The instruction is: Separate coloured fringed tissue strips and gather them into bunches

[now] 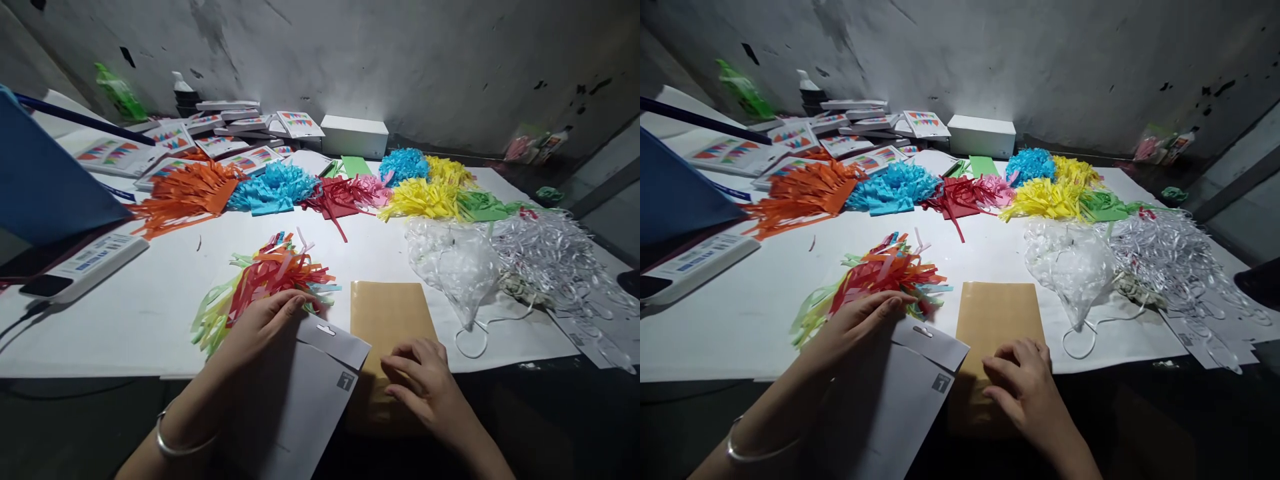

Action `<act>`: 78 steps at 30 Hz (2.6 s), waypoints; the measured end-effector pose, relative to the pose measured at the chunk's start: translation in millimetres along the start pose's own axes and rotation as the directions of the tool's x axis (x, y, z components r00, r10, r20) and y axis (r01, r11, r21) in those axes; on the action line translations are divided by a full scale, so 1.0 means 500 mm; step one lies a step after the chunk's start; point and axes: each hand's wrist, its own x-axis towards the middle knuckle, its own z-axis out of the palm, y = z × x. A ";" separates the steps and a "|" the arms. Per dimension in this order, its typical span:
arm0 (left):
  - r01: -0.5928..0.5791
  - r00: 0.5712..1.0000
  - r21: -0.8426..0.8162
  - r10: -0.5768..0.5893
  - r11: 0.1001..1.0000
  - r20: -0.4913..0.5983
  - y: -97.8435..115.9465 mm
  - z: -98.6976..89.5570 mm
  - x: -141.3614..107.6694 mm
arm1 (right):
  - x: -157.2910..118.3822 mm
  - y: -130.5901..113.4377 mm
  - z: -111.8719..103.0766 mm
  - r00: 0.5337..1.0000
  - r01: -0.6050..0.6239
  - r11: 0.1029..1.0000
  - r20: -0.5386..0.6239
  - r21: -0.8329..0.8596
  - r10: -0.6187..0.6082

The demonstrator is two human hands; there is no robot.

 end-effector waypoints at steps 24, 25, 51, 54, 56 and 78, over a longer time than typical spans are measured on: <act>0.038 0.999 -0.004 -0.038 0.999 -0.001 -0.010 0.011 0.001 | -0.003 -0.007 -0.003 0.994 0.113 0.955 -0.035 0.276 -0.107; 0.038 0.999 -0.005 -0.038 0.999 -0.002 -0.010 0.011 0.001 | -0.002 -0.005 -0.007 0.997 0.077 0.932 -0.023 0.354 -0.073; 0.026 0.996 -0.171 -0.012 0.985 0.083 0.002 0.028 -0.037 | 0.120 -0.151 0.034 0.993 0.085 0.934 -0.109 0.347 -0.050; 0.031 0.996 -0.170 -0.016 0.985 0.088 -0.001 0.032 -0.036 | 0.116 -0.144 0.037 0.990 0.077 0.952 -0.136 0.295 -0.038; 0.034 0.995 -0.172 -0.018 0.984 0.094 -0.001 0.034 -0.035 | 0.113 -0.142 0.037 0.988 0.084 0.954 -0.150 0.288 -0.042; 0.041 0.991 -0.241 -0.008 0.970 0.135 0.016 0.035 -0.035 | 0.104 -0.111 0.091 0.827 0.047 0.969 -0.536 -0.241 -0.173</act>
